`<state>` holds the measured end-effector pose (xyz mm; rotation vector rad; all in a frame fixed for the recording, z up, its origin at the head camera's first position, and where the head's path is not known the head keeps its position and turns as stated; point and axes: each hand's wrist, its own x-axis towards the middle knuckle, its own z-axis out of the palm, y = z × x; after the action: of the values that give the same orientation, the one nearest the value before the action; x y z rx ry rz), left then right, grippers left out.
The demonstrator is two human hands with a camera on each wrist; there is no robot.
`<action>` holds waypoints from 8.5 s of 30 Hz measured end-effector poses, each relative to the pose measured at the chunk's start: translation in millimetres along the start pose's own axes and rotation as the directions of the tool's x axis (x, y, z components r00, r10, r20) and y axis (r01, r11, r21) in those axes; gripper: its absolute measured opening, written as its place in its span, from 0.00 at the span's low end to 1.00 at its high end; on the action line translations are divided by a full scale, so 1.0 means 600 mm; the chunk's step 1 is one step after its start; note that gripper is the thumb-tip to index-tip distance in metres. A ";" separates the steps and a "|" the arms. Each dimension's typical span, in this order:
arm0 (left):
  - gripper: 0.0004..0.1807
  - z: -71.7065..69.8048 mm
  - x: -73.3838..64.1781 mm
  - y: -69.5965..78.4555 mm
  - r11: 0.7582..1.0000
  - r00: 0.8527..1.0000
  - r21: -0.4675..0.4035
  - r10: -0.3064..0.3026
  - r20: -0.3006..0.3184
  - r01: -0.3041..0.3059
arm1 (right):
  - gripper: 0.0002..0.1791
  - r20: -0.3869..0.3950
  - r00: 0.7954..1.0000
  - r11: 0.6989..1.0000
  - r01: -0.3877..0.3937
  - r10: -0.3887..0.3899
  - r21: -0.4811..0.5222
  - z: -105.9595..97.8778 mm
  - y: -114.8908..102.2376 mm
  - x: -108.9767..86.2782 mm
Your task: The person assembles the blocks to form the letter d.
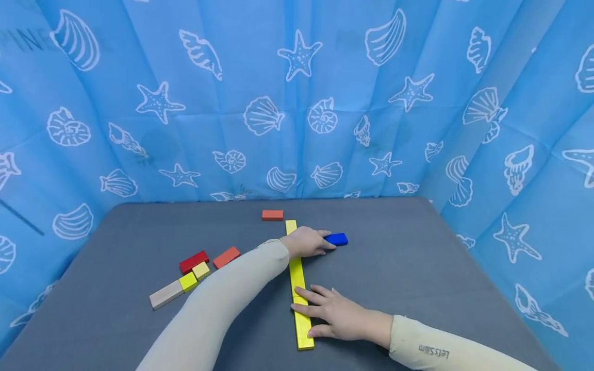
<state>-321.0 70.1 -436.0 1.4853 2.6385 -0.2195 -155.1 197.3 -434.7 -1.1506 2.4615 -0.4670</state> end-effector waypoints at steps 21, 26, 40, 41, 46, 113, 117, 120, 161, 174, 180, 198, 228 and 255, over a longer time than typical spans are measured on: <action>0.22 -0.002 -0.044 -0.011 0.997 0.969 -0.019 -0.077 -0.236 0.075 | 0.32 0.009 1.000 1.000 0.002 -0.002 -0.003 0.004 0.008 0.007; 0.23 -0.004 -0.101 -0.007 0.992 0.957 0.009 -0.121 -0.264 0.128 | 0.32 0.020 1.000 1.000 0.000 0.000 -0.001 0.005 0.006 0.008; 0.24 0.040 -0.240 -0.021 0.977 0.918 -0.107 -0.212 -0.334 0.187 | 0.32 0.039 0.998 0.999 -0.045 0.045 0.000 -0.002 0.003 0.001; 0.24 0.044 -0.246 -0.022 0.975 0.920 -0.113 -0.219 -0.326 0.192 | 0.32 0.042 0.998 0.999 -0.047 0.047 -0.002 -0.002 0.002 0.001; 0.23 0.057 -0.261 -0.021 0.968 0.937 -0.128 -0.244 -0.250 0.218 | 0.32 0.050 0.997 0.999 -0.053 0.053 -0.005 -0.005 -0.003 0.001; 0.23 0.052 -0.253 -0.009 0.940 0.938 -0.164 -0.321 -0.134 0.299 | 0.37 -0.125 0.888 0.897 -0.437 0.442 0.065 -0.048 0.036 0.113; 0.23 0.053 -0.254 -0.009 0.940 0.936 -0.161 -0.323 -0.136 0.301 | 0.37 -0.127 0.896 0.905 -0.420 0.425 0.064 -0.049 0.035 0.110; 0.23 0.052 -0.255 -0.009 0.943 0.939 -0.168 -0.313 -0.144 0.289 | 0.37 -0.131 0.916 0.925 -0.375 0.379 0.059 -0.047 0.030 0.100; 0.24 0.049 -0.253 -0.002 0.945 0.942 -0.155 -0.308 -0.132 0.288 | 0.38 0.011 0.999 0.997 -0.030 0.031 -0.075 -0.001 -0.008 -0.007; 0.23 0.049 -0.253 -0.001 0.936 0.934 -0.166 -0.333 -0.127 0.311 | 0.38 0.006 0.999 0.991 -0.033 0.034 -0.129 0.006 -0.006 -0.020; 0.23 0.051 -0.254 -0.002 0.936 0.934 -0.164 -0.333 -0.126 0.311 | 0.38 -0.015 0.999 0.989 -0.030 0.029 -0.141 0.006 -0.005 -0.022; 0.22 0.051 -0.255 -0.016 0.946 0.944 -0.182 -0.297 -0.147 0.269 | 0.41 0.006 0.990 0.990 -0.139 0.139 0.017 -0.019 0.017 0.016; 0.26 0.042 -0.310 -0.032 0.925 0.912 -0.234 -0.350 -0.214 0.300 | 0.41 0.020 0.987 0.985 -0.161 0.160 0.056 -0.016 0.020 0.020; 0.29 0.077 -0.402 -0.060 0.881 0.857 -0.167 -0.470 -0.212 0.442 | 0.41 0.006 0.989 0.987 -0.151 0.151 0.063 -0.014 0.021 0.015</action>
<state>-226.2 -159.0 -439.5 0.8751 3.1123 0.0880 -172.8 199.2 -435.0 -0.9310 2.4913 -0.4947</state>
